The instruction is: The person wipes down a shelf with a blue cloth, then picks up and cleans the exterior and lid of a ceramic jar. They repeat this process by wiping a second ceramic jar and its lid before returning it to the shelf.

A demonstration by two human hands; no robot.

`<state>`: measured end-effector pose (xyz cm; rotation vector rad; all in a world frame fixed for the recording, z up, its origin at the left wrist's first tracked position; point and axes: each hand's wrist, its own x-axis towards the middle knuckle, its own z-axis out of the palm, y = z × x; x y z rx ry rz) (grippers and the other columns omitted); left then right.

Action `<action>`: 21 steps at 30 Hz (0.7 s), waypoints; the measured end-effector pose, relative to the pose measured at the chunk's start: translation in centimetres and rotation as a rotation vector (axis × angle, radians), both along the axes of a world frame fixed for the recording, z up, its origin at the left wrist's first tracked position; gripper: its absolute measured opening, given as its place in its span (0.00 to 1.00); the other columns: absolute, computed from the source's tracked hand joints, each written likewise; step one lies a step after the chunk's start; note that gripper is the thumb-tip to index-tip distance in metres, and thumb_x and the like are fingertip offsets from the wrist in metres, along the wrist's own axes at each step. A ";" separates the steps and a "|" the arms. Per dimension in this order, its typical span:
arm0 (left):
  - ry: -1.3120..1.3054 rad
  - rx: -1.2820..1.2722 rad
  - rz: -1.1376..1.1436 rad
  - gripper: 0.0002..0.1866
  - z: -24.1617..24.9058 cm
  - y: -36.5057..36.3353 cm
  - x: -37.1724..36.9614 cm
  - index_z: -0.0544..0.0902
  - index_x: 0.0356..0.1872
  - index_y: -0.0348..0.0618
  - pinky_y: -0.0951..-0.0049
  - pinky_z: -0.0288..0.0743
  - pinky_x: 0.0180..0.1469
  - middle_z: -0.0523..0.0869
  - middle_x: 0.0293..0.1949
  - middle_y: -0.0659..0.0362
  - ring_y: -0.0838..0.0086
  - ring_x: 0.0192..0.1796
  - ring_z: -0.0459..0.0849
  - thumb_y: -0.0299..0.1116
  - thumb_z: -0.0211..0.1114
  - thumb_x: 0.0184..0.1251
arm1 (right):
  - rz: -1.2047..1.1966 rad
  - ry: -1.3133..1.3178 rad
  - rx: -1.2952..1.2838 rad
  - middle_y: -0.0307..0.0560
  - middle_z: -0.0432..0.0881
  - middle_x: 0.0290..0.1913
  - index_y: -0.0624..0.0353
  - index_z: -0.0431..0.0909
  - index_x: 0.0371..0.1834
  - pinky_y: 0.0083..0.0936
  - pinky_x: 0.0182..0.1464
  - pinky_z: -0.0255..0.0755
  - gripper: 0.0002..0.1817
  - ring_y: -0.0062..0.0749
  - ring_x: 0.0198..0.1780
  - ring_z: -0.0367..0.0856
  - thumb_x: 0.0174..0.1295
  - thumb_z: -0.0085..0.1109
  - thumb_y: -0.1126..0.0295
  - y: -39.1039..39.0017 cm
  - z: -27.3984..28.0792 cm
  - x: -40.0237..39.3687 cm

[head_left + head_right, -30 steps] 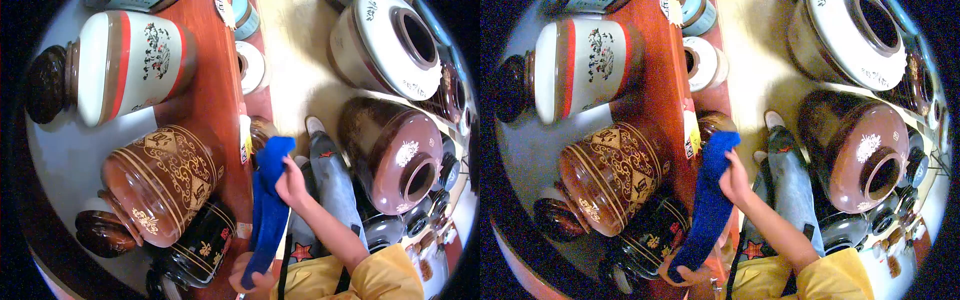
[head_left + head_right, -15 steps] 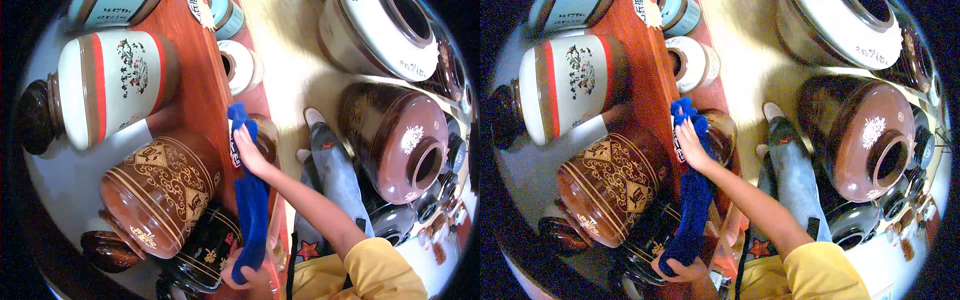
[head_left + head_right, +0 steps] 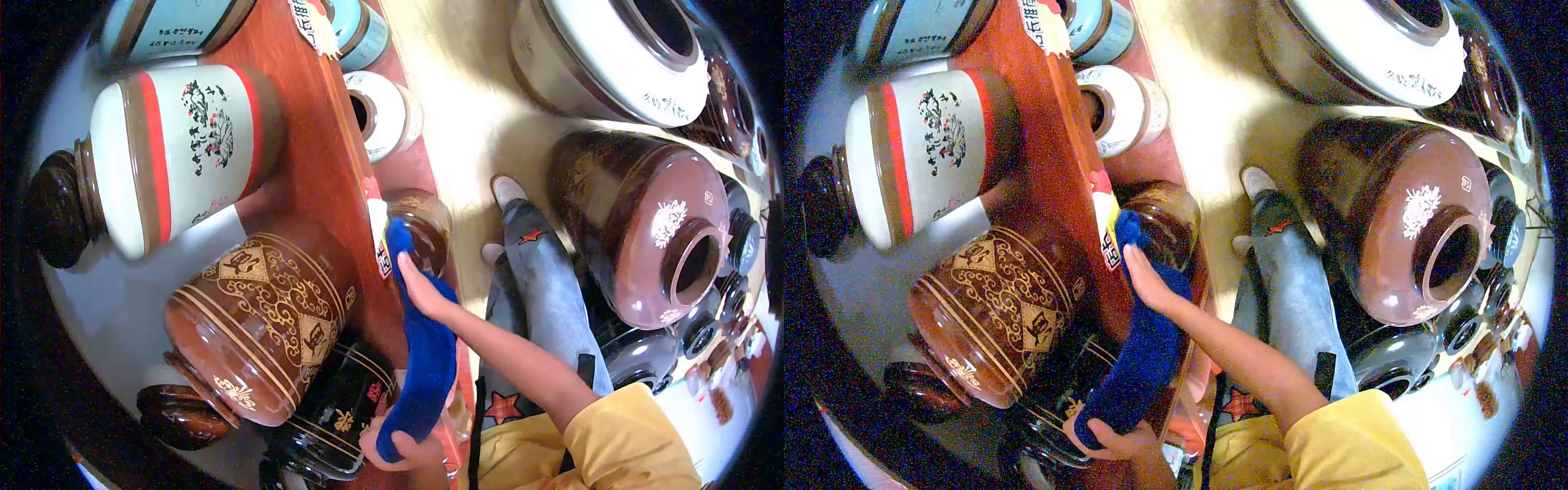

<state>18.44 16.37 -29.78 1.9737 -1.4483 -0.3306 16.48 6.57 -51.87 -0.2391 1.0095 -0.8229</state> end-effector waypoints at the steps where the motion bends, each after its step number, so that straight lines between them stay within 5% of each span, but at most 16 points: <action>1: -0.153 -0.038 -0.020 0.29 -0.7 0.8 0.8 0.61 0.56 0.53 0.60 0.69 0.33 0.71 0.37 0.46 0.56 0.33 0.72 0.35 0.63 0.54 | -0.002 0.001 0.001 0.51 0.41 0.69 0.72 0.41 0.65 0.22 0.68 0.31 0.36 0.31 0.70 0.36 0.67 0.24 0.49 0.9 0.4 -0.2; 3: -0.309 -0.074 -0.040 0.30 -0.9 0.5 0.2 0.61 0.56 0.54 0.61 0.69 0.32 0.72 0.37 0.47 0.57 0.32 0.72 0.37 0.65 0.53 | 0.120 -0.004 0.058 0.60 0.40 0.68 0.75 0.43 0.64 0.25 0.69 0.30 0.39 0.39 0.71 0.35 0.65 0.24 0.46 2.0 2.3 -1.2; 5: -0.111 -0.283 0.215 0.21 -1.0 -1.4 -2.3 0.66 0.31 0.32 0.73 0.61 0.16 0.68 0.20 0.54 0.69 0.17 0.68 0.43 0.57 0.48 | 0.084 -0.053 -0.013 0.59 0.39 0.68 0.75 0.41 0.64 0.25 0.69 0.29 0.40 0.38 0.71 0.33 0.65 0.26 0.45 2.5 3.8 -2.3; 8: -0.158 -0.574 0.318 0.20 -1.5 -2.6 -2.4 0.67 0.29 0.34 0.72 0.60 0.14 0.67 0.19 0.55 0.70 0.15 0.67 0.44 0.56 0.48 | 0.071 -0.205 0.077 0.52 0.42 0.69 0.72 0.40 0.65 0.23 0.68 0.30 0.40 0.33 0.70 0.35 0.63 0.40 0.50 2.2 6.9 -5.1; 9: -0.166 -0.583 0.326 0.20 -1.1 -2.5 -2.5 0.67 0.29 0.34 0.72 0.60 0.14 0.67 0.19 0.55 0.70 0.15 0.67 0.44 0.56 0.48 | -0.053 -0.277 0.071 0.48 0.51 0.67 0.66 0.44 0.66 0.25 0.67 0.39 0.37 0.32 0.68 0.47 0.61 0.47 0.56 2.9 5.9 -4.3; 13: -0.049 -0.406 0.578 0.22 0.6 -0.6 -1.6 0.70 0.36 0.33 0.75 0.66 0.17 0.70 0.23 0.55 0.72 0.19 0.71 0.46 0.57 0.51 | -0.271 -0.404 0.155 0.40 0.66 0.57 0.54 0.53 0.63 0.26 0.59 0.57 0.32 0.27 0.56 0.65 0.56 0.54 0.62 2.5 7.4 -6.7; 15: 0.190 -0.221 0.824 0.22 1.7 -1.0 -2.0 0.70 0.41 0.33 0.74 0.74 0.28 0.74 0.30 0.51 0.68 0.31 0.77 0.44 0.55 0.56 | -0.380 -0.687 0.387 0.41 0.70 0.54 0.57 0.59 0.60 0.25 0.58 0.59 0.29 0.31 0.53 0.69 0.55 0.53 0.65 1.0 9.4 -8.6; 16: -0.457 -0.063 0.270 0.20 0.8 1.8 0.4 0.69 0.46 0.34 0.68 0.74 0.42 0.75 0.38 0.50 0.66 0.43 0.76 0.41 0.53 0.61 | -0.419 -0.774 0.376 0.42 0.70 0.53 0.59 0.60 0.59 0.25 0.58 0.59 0.28 0.30 0.53 0.69 0.56 0.52 0.63 0.3 10.2 -9.0; 17: -0.460 -0.070 0.278 0.20 1.6 1.2 0.6 0.69 0.46 0.34 0.68 0.74 0.42 0.75 0.38 0.50 0.66 0.43 0.76 0.41 0.53 0.61 | -0.456 -0.862 0.365 0.42 0.70 0.53 0.61 0.61 0.58 0.24 0.58 0.59 0.27 0.29 0.53 0.69 0.57 0.51 0.62 -0.3 10.5 -9.1; 19: 0.991 -0.148 0.804 0.25 3.5 -0.2 0.2 0.65 0.55 0.34 0.60 0.67 0.54 0.66 0.54 0.46 0.57 0.52 0.71 0.33 0.60 0.57 | -0.602 -1.060 0.382 0.43 0.71 0.53 0.62 0.61 0.58 0.24 0.58 0.60 0.26 0.29 0.52 0.70 0.59 0.49 0.61 -1.0 9.8 -8.5; 21: 0.956 -0.139 0.817 0.23 3.9 0.2 0.3 0.65 0.53 0.36 0.60 0.68 0.53 0.69 0.50 0.48 0.60 0.50 0.72 0.37 0.56 0.60 | -0.704 -1.288 0.406 0.43 0.73 0.50 0.60 0.63 0.59 0.25 0.57 0.62 0.24 0.30 0.48 0.72 0.63 0.44 0.59 -3.7 13.0 -9.3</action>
